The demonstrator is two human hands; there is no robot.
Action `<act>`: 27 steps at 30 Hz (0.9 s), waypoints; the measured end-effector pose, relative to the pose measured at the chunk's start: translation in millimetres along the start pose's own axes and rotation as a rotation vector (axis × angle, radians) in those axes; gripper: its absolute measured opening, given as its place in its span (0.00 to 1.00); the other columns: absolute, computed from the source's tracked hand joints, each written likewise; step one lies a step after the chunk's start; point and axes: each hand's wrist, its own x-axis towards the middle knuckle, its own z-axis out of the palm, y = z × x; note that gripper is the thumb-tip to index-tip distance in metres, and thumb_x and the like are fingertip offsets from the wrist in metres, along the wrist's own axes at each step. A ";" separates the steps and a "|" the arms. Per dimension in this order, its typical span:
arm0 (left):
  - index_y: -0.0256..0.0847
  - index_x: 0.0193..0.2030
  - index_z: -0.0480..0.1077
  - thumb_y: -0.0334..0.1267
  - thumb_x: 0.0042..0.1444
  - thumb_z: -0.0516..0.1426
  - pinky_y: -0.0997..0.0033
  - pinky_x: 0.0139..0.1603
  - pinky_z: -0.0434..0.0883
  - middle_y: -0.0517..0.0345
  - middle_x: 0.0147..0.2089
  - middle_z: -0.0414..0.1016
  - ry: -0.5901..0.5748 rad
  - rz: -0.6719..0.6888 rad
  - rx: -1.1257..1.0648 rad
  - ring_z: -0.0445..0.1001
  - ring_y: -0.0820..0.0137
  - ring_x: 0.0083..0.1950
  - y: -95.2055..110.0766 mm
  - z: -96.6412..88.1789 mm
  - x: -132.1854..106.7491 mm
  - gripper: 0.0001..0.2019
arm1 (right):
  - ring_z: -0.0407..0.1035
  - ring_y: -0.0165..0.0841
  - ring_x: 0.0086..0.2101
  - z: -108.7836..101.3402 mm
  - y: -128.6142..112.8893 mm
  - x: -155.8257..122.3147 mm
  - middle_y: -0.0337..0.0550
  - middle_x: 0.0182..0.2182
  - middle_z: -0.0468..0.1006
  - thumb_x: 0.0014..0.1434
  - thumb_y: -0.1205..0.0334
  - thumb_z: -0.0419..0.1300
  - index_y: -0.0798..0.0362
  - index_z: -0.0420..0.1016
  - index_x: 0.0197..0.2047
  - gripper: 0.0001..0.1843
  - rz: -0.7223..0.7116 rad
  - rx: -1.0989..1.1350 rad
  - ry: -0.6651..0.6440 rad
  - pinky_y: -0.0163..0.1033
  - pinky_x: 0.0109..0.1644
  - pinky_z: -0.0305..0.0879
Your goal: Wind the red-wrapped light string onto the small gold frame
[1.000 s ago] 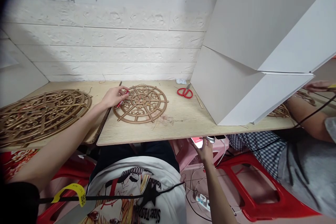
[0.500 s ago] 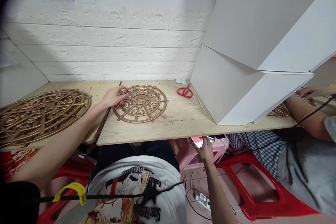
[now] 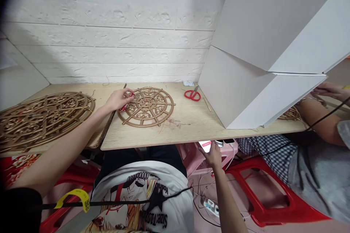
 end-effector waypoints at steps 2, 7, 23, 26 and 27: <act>0.42 0.49 0.70 0.45 0.51 0.55 0.70 0.36 0.65 0.55 0.35 0.77 -0.002 -0.004 0.001 0.73 0.65 0.36 0.3 -0.1 -0.1 0.19 | 0.61 0.52 0.51 1.3 1.5 0.3 0.60 0.51 0.64 0.51 0.39 0.52 0.55 0.55 0.58 0.38 -0.012 0.010 0.004 0.51 0.49 0.61; 0.42 0.49 0.70 0.45 0.51 0.55 0.70 0.36 0.65 0.55 0.34 0.77 -0.005 -0.009 0.005 0.73 0.65 0.36 0.9 -0.5 -0.3 0.19 | 0.62 0.51 0.49 6.9 9.8 -0.5 0.59 0.48 0.66 0.50 0.39 0.53 0.56 0.56 0.54 0.37 -0.038 0.089 0.054 0.51 0.47 0.62; 0.43 0.49 0.70 0.46 0.51 0.55 0.70 0.36 0.65 0.56 0.36 0.77 -0.007 -0.016 0.005 0.73 0.66 0.36 -1.6 0.8 1.7 0.19 | 0.64 0.48 0.46 12.1 16.5 0.1 0.59 0.48 0.67 0.50 0.38 0.53 0.57 0.59 0.53 0.36 -0.068 0.131 0.091 0.50 0.49 0.61; 0.43 0.49 0.70 0.46 0.51 0.55 0.70 0.36 0.65 0.56 0.36 0.77 -0.008 -0.014 0.010 0.73 0.66 0.36 -2.4 1.2 2.2 0.19 | 0.63 0.48 0.46 13.5 17.7 0.8 0.58 0.47 0.67 0.49 0.37 0.53 0.56 0.58 0.53 0.37 -0.069 0.140 0.096 0.50 0.48 0.61; 0.43 0.49 0.70 0.46 0.51 0.55 0.70 0.36 0.65 0.56 0.36 0.77 -0.008 -0.011 0.012 0.73 0.66 0.36 -2.5 1.2 2.3 0.19 | 0.63 0.48 0.46 13.6 17.9 1.0 0.58 0.47 0.67 0.49 0.37 0.53 0.56 0.58 0.53 0.37 -0.067 0.139 0.095 0.50 0.48 0.61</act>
